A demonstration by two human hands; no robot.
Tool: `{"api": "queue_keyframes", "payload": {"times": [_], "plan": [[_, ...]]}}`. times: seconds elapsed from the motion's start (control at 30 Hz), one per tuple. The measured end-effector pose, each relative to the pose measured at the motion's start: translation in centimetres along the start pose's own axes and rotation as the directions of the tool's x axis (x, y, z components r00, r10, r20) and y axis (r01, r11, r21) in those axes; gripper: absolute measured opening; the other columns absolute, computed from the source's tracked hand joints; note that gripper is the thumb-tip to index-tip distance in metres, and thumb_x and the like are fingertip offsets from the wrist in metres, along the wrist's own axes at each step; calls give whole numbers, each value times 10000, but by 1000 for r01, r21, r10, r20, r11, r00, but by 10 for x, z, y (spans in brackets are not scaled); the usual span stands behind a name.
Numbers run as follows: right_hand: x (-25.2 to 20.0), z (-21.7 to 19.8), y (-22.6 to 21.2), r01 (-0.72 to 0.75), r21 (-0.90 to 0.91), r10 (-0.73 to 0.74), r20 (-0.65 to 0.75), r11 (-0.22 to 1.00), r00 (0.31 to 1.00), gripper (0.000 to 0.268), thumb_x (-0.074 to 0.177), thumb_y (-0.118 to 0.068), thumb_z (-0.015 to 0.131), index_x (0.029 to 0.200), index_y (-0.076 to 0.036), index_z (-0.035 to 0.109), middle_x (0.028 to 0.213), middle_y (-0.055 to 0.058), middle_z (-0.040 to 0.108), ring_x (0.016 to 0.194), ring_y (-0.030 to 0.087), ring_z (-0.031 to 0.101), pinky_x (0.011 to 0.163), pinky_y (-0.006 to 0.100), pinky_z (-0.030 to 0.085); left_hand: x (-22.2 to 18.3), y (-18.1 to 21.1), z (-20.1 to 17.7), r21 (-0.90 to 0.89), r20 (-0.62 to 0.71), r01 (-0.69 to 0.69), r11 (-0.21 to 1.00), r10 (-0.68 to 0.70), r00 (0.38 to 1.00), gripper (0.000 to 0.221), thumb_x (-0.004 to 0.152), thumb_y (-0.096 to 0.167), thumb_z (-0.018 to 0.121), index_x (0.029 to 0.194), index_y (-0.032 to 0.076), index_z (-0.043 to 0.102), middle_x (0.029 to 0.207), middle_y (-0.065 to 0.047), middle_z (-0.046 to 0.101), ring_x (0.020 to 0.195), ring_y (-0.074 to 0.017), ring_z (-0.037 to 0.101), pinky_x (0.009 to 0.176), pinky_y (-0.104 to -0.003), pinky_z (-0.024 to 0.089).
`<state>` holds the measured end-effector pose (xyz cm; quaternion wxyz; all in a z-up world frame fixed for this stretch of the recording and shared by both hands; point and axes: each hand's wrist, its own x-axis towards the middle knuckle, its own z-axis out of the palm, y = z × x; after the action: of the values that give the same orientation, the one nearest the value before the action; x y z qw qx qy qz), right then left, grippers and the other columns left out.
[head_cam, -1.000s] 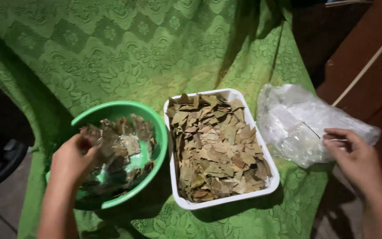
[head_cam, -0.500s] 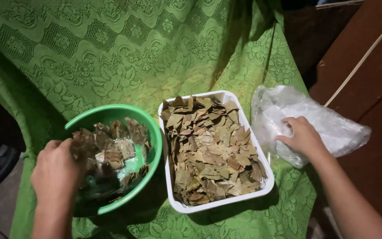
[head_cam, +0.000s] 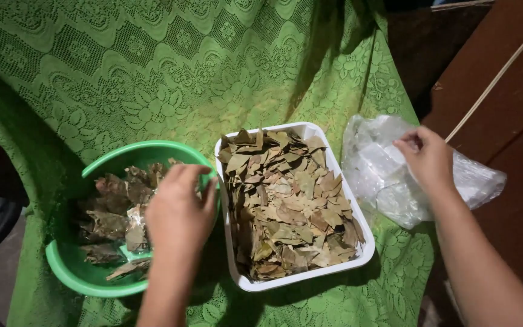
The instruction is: Sorting and inspecting dried leaves by hand in a tray.
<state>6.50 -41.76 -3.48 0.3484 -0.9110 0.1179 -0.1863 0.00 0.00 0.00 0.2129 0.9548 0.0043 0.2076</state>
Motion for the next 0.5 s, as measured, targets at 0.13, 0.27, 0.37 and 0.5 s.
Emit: {"api": "queue_keyframes", "payload": {"times": [0.13, 0.27, 0.37, 0.5], "plan": [[18, 5, -4, -1, -18, 1, -16, 1000, 1000, 128, 965, -155, 766, 1071, -93, 731, 965, 61, 721, 820, 174, 616, 725, 333, 497, -6, 20, 18, -147, 71, 26, 989, -16, 997, 161, 916, 257, 731, 1044, 160, 746, 1082, -69, 752, 823, -175, 715, 861, -385, 616], [24, 11, -11, -136, -83, 149, 171, 987, 974, 145, 1056, -192, 585, 1146, -91, 637, 1198, 97, 711, 1130, 261, 640, 934, 433, 521, -16, 29, 29, -220, 84, 23, 975, -5, 996, 146, 935, 269, 714, 1020, 152, 736, 1003, -25, 743, 787, -182, 712, 664, -353, 614], [24, 10, -15, -110, -64, 119, 170, 992, 978, 108, 1034, -191, 623, 1096, -104, 637, 1157, 86, 684, 1111, 256, 601, 941, 427, 494, -20, 32, 32, -229, 118, 56, 972, -30, 993, 172, 931, 305, 712, 1041, 175, 737, 1044, -1, 748, 776, -184, 725, 654, -381, 610], [27, 5, -29, -182, 90, 169, 136, 979, 976, 97, 980, -81, 681, 1072, -105, 663, 1129, 77, 677, 1027, 223, 635, 915, 324, 545, -21, 33, 41, -291, 122, 52, 955, -17, 992, 172, 935, 270, 711, 1047, 142, 737, 1036, -16, 754, 697, -148, 718, 662, -347, 636]]}}
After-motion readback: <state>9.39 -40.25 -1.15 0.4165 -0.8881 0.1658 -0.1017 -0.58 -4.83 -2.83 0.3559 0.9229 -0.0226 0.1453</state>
